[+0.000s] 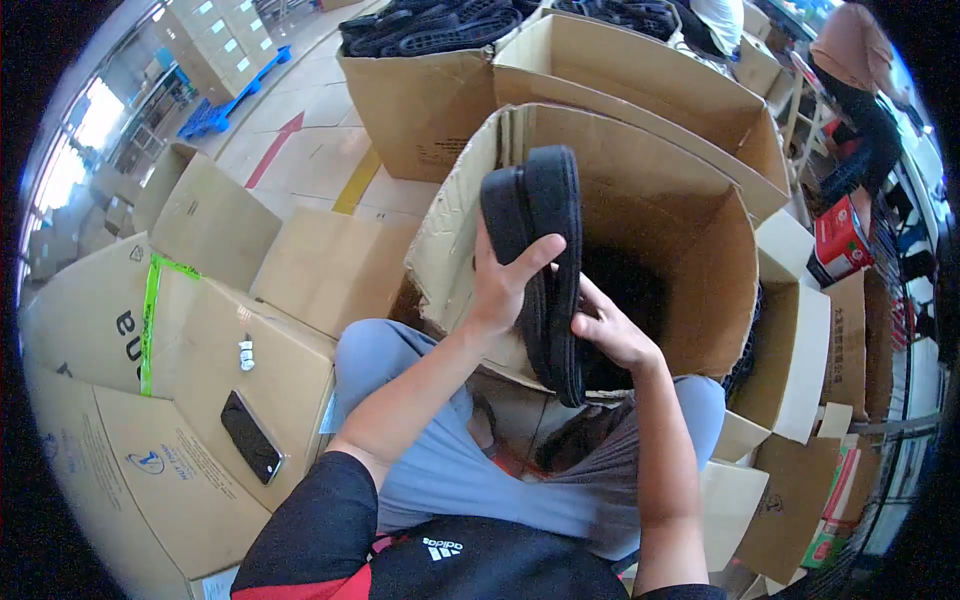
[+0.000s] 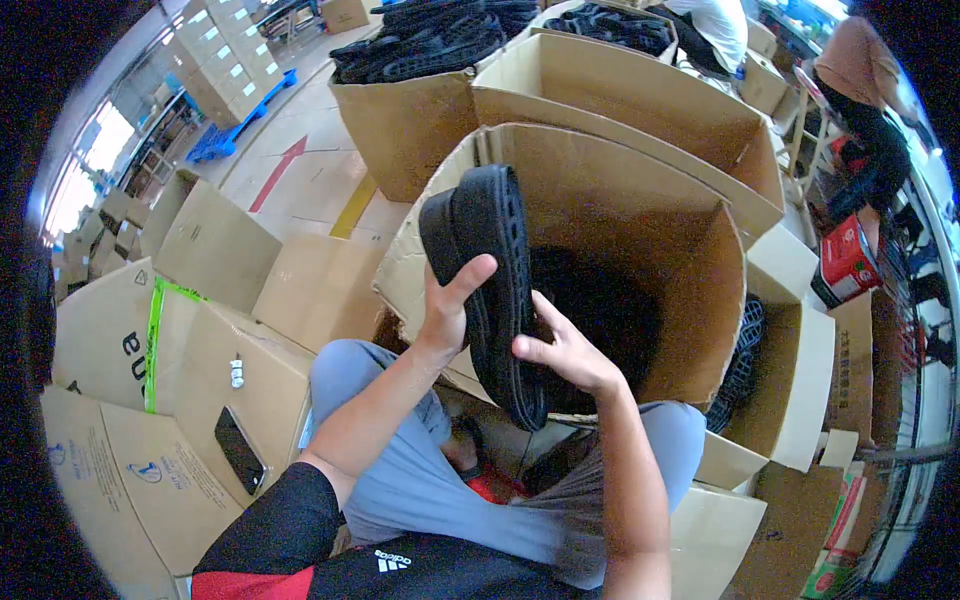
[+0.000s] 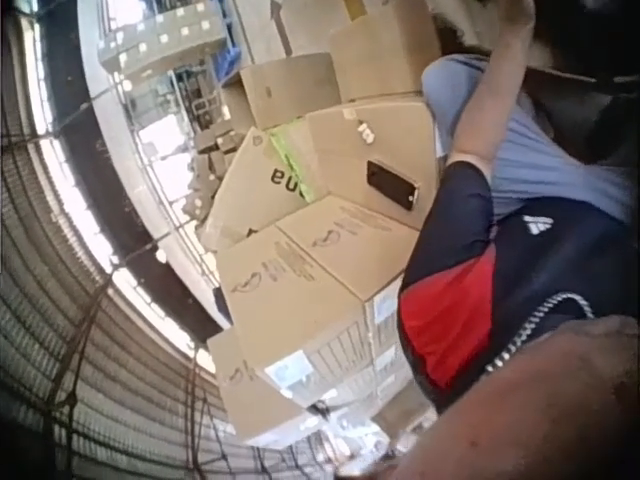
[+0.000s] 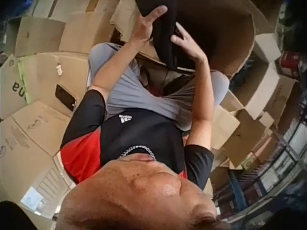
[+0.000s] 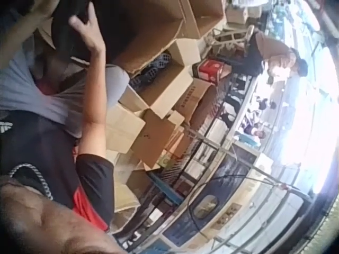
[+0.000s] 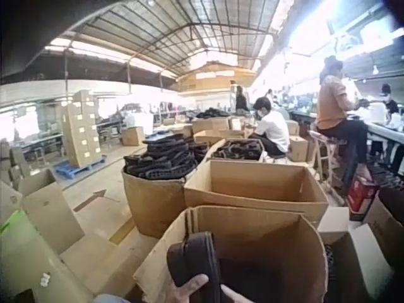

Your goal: Inspecting and sorting rubber shoe soles from large cardboard boxes in a factory environment.

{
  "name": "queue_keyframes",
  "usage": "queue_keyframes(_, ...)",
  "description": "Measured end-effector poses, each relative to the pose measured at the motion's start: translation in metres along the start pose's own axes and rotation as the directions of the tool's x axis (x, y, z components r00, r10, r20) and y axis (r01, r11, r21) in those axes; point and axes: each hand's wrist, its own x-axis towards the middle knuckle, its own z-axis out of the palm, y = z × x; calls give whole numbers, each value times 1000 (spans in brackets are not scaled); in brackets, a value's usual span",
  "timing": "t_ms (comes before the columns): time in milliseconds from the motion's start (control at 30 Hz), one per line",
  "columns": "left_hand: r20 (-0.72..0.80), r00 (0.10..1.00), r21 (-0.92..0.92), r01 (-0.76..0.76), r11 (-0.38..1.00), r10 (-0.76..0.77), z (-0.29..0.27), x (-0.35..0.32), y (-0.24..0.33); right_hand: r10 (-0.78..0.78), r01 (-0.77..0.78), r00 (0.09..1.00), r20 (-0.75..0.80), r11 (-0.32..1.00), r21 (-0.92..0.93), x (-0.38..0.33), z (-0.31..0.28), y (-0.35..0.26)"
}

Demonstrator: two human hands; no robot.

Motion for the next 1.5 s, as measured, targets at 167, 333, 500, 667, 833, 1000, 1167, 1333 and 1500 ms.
queue_keyframes(167,-86,984,99,-146,984,155,1,2,3,55,-58,997,46,996,72,3,12,-28)
queue_keyframes(333,-248,965,66,-70,995,84,-7,12,0,153,-147,985,80,986,-76,0,10,-38)
queue_keyframes(500,-385,921,-18,-80,997,67,-24,27,-7,176,-120,958,227,963,-241,-6,0,-39)
queue_keyframes(667,-411,900,-253,38,967,-143,-47,37,-17,137,-133,970,202,991,-34,-12,2,-45)
queue_keyframes(833,-365,902,-361,91,928,-230,-48,37,-13,155,-152,978,142,988,-31,-17,-3,-54)
queue_keyframes(1000,-312,896,-349,201,915,-316,-34,32,-2,72,-57,986,148,993,-104,-17,-11,-49)
queue_keyframes(1167,-274,907,-356,212,910,-319,-30,29,3,73,-67,984,161,997,-45,-15,-7,-53)
queue_keyframes(1333,-235,925,-373,198,906,-299,-21,25,12,27,-26,977,210,1000,-7,-19,-10,-50)
queue_keyframes(1500,-169,940,-343,226,912,-296,-17,23,10,-276,191,944,-179,904,-383,-9,-6,-53)
